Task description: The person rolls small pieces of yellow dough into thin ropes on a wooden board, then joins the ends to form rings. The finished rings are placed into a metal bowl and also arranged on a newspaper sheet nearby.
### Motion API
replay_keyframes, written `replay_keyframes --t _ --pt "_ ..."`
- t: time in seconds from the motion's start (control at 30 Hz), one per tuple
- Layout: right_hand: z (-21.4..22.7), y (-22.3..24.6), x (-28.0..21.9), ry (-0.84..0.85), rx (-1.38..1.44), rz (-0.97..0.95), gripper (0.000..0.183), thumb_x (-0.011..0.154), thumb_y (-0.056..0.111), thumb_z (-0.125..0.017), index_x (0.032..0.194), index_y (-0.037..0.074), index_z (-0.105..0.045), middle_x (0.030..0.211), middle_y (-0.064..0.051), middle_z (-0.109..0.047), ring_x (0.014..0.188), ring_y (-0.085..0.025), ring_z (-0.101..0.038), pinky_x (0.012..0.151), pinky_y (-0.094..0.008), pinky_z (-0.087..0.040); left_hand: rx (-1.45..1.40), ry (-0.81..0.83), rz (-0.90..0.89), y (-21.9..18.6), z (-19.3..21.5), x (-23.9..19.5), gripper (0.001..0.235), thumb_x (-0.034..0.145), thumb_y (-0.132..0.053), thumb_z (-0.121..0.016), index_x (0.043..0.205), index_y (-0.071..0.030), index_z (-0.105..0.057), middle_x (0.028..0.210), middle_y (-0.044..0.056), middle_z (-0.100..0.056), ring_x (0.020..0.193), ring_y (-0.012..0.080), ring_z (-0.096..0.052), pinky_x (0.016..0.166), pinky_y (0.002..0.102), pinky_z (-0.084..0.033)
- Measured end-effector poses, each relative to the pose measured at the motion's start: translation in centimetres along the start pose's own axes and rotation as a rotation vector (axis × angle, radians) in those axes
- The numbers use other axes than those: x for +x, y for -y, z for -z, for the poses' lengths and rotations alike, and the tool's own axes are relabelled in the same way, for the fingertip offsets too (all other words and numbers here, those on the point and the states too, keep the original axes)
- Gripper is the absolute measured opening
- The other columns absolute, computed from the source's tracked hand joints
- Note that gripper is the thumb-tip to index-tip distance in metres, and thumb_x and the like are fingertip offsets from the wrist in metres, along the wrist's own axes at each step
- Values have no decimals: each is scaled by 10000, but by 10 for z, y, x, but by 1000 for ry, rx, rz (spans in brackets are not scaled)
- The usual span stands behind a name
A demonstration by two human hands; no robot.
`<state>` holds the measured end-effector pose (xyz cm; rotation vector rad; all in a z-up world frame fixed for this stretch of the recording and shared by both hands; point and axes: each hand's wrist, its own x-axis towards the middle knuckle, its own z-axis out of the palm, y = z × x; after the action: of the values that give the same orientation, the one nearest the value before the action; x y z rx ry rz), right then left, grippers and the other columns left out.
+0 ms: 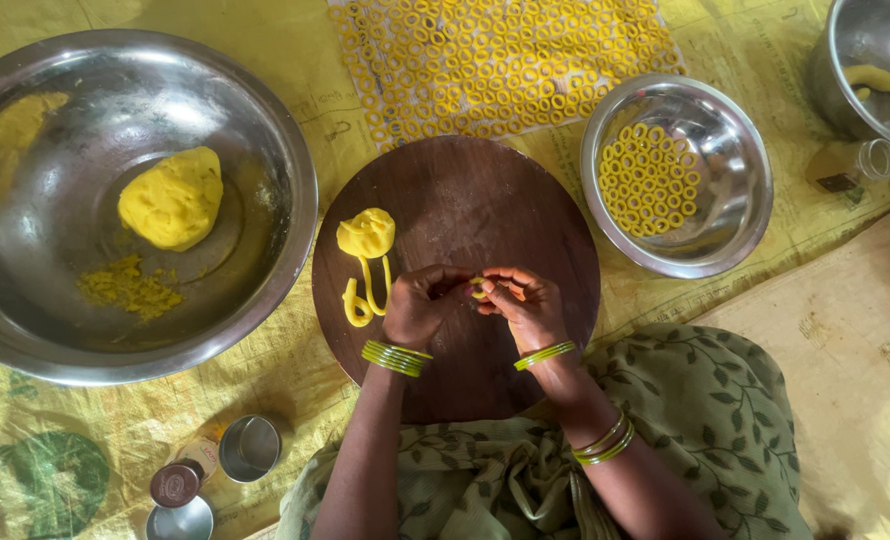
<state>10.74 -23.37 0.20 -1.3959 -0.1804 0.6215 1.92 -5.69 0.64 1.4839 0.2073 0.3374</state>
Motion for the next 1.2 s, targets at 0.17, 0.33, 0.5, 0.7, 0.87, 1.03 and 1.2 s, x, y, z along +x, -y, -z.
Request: replay_keyframes --t 0.17,0.33,0.5,0.7,0.87,1.03,1.2 --pt "-5 2 -1 3 17 -19 225 940 50 -724 1141 -50 -717 998 -122 -772 863 -172 -749 703 -315 -632 -104 13 42 17 -1 0 203 906 -19 -781 1098 46 -759 968 115 -800 829 104 -732 728 239 -601" --pt "-12 5 -3 -58 -55 -22 254 978 145 -718 1134 -55 -739 963 -121 -771 819 -169 -736 670 -315 -622 -277 2 149 20 0 1 398 889 7 -766 1261 70 -638 1026 137 -772 903 123 -742 780 232 -610" --pt "-16 14 -7 -77 54 -53 339 1007 242 -657 1203 -31 -695 976 -103 -749 838 -179 -735 686 -325 -621 -566 79 344 18 8 3 574 867 -51 -794 1381 44 -557 1029 115 -753 900 130 -725 735 239 -571" --pt "-17 23 -10 -14 141 -96 314 1041 269 -611 1170 -12 -662 1019 -124 -734 899 -218 -742 754 -350 -605 -754 103 436 12 15 0 764 856 -121 -819 1491 4 -412 1051 97 -735 904 141 -687 720 266 -497" --pt "-21 26 -13 50 144 -105 281 1012 245 -624 1175 19 -661 1063 -112 -742 945 -194 -723 772 -347 -594 -688 90 472 11 16 2 816 823 -134 -813 1504 -30 -374 1050 78 -730 899 130 -694 720 260 -522" --pt "-19 17 -13 70 32 -98 239 999 178 -678 1148 -7 -708 1068 -118 -744 945 -173 -714 770 -338 -591 -517 73 442 19 14 6 764 862 -90 -790 1496 42 -384 1035 125 -745 866 141 -715 679 240 -534" --pt "1 -5 9 61 -104 3 224 931 111 -737 1128 4 -731 1010 -123 -774 865 -162 -734 717 -333 -606 -421 27 297 36 9 4 684 906 -38 -736 1477 72 -375 1060 159 -756 876 157 -730 654 247 -542"
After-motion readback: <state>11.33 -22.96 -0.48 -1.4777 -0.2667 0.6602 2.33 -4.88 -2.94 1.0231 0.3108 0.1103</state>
